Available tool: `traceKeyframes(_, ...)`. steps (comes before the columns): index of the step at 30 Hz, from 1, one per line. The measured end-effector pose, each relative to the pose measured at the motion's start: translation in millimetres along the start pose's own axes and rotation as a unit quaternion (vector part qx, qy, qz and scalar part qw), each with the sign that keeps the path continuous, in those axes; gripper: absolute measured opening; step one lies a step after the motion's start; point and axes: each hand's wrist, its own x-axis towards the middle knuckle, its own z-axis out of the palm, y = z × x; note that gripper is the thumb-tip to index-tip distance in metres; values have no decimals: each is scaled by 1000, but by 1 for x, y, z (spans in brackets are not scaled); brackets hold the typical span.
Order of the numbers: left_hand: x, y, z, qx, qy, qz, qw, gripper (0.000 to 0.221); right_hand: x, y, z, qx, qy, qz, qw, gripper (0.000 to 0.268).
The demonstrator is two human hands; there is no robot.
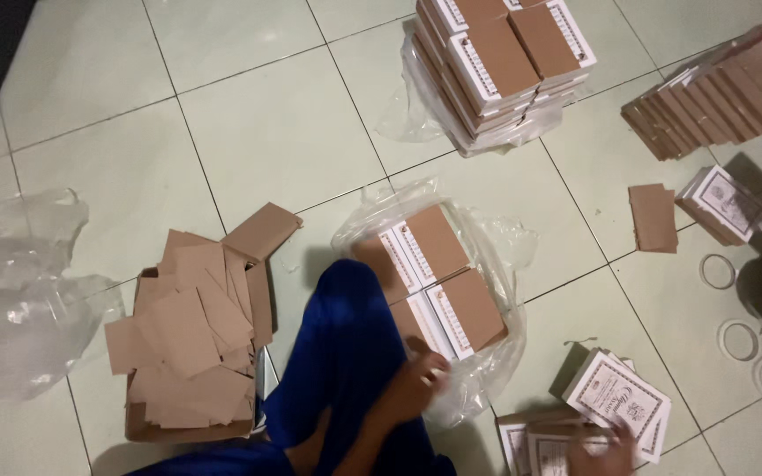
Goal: The person places printed cards into small cardboard boxes by hand and then stacks the boxes on the floor.
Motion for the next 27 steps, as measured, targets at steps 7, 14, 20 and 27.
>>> traceKeyframes(7, -8, 5, -76, -77, 184, -29, 979, 6, 42, -205, 81, 191, -253, -227, 921, 70)
traceKeyframes(14, -51, 21, -124, -86, 274, 39, 957, 10, 48, -225, 126, -10, -218, -202, 955, 109)
traceKeyframes(20, -64, -9, -143, -144, 306, -12, 941, 6, 56, -246, 120, 31, -314, -179, 932, 75)
traceKeyframes(27, -98, -30, -178, -64, 302, 48, 950, 11, 15, -259, 107, -15, -241, -69, 968, 76)
